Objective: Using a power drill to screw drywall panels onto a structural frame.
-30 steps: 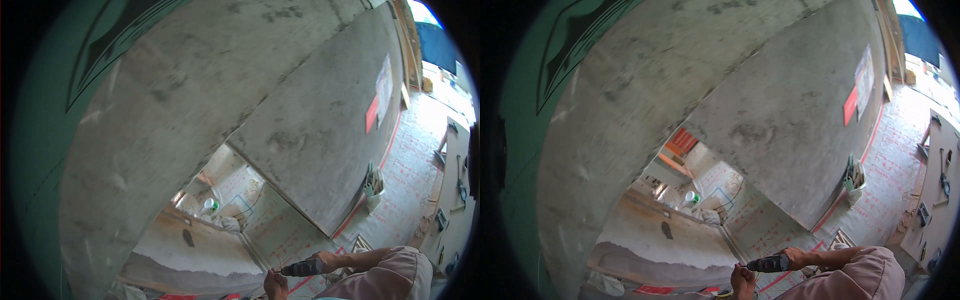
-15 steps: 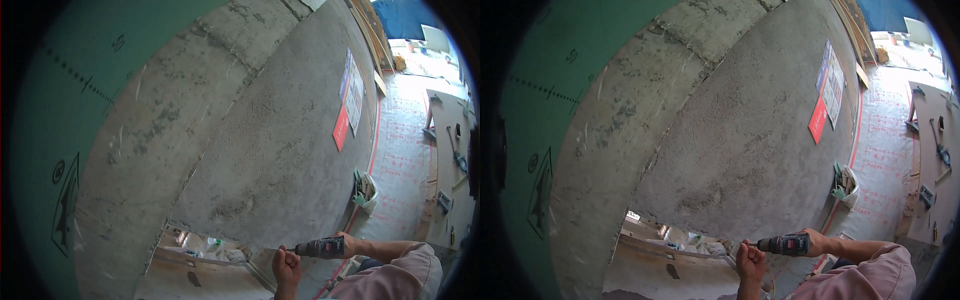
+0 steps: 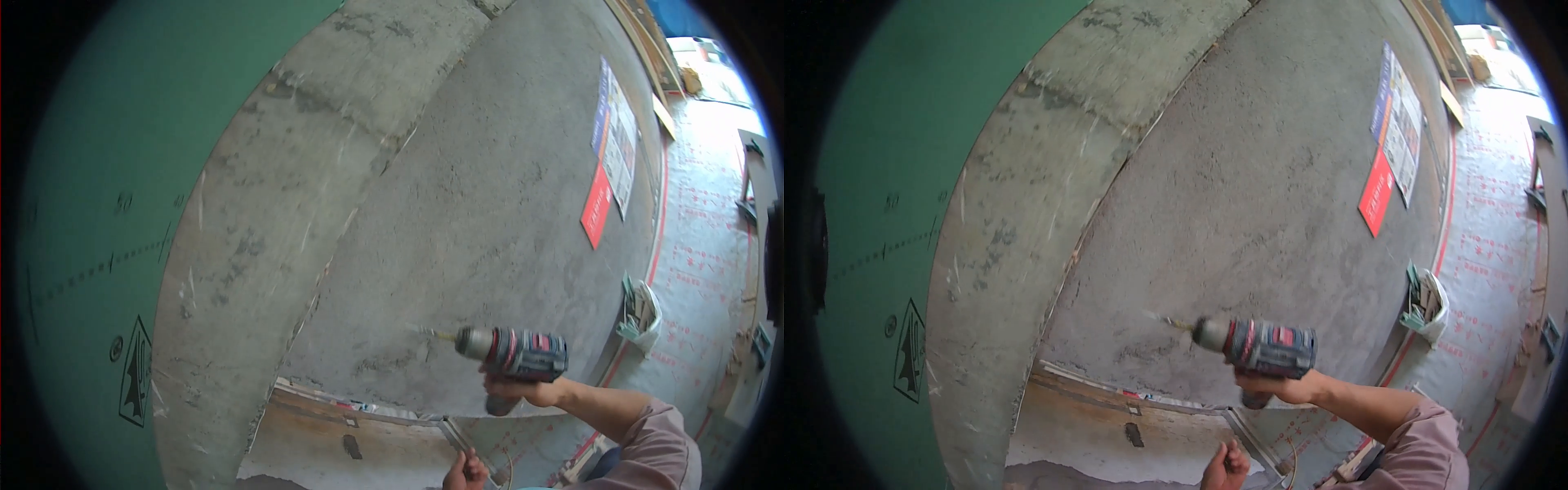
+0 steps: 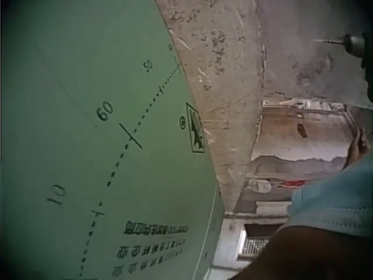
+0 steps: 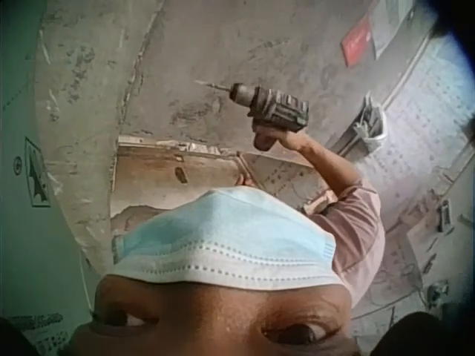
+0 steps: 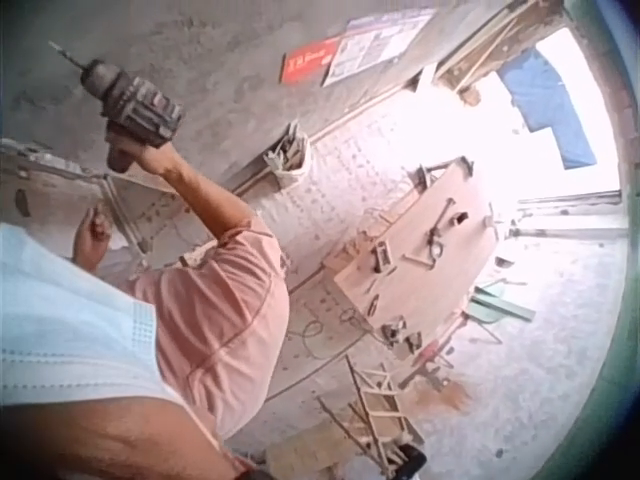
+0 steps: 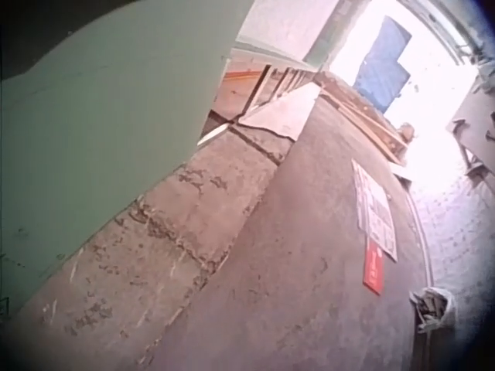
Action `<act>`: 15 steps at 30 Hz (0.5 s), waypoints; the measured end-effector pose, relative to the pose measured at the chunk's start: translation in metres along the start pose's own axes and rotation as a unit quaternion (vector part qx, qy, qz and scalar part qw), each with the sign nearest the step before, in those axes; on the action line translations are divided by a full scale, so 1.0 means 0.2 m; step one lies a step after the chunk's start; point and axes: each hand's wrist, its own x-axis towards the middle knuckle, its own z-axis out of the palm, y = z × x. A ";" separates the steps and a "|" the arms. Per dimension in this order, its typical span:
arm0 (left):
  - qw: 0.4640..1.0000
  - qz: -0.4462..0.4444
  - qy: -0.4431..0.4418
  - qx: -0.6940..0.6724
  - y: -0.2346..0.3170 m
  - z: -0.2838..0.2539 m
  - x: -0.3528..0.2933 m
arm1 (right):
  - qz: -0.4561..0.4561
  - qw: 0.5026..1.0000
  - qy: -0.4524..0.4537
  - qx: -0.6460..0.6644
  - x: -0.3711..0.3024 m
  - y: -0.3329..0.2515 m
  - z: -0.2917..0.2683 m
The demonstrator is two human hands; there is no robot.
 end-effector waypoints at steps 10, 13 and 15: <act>0.969 -0.027 0.126 -0.209 -0.27 0.08 0.01 | -0.127 0.913 -0.138 0.362 0.74 -0.67 0.14; 0.958 -0.020 0.117 -0.261 -0.27 0.15 -0.02 | -0.120 0.893 -0.152 0.406 0.83 -0.78 0.25; 0.948 -0.013 0.111 -0.299 -0.28 0.19 -0.07 | -0.112 0.888 -0.152 0.419 0.87 -0.85 0.31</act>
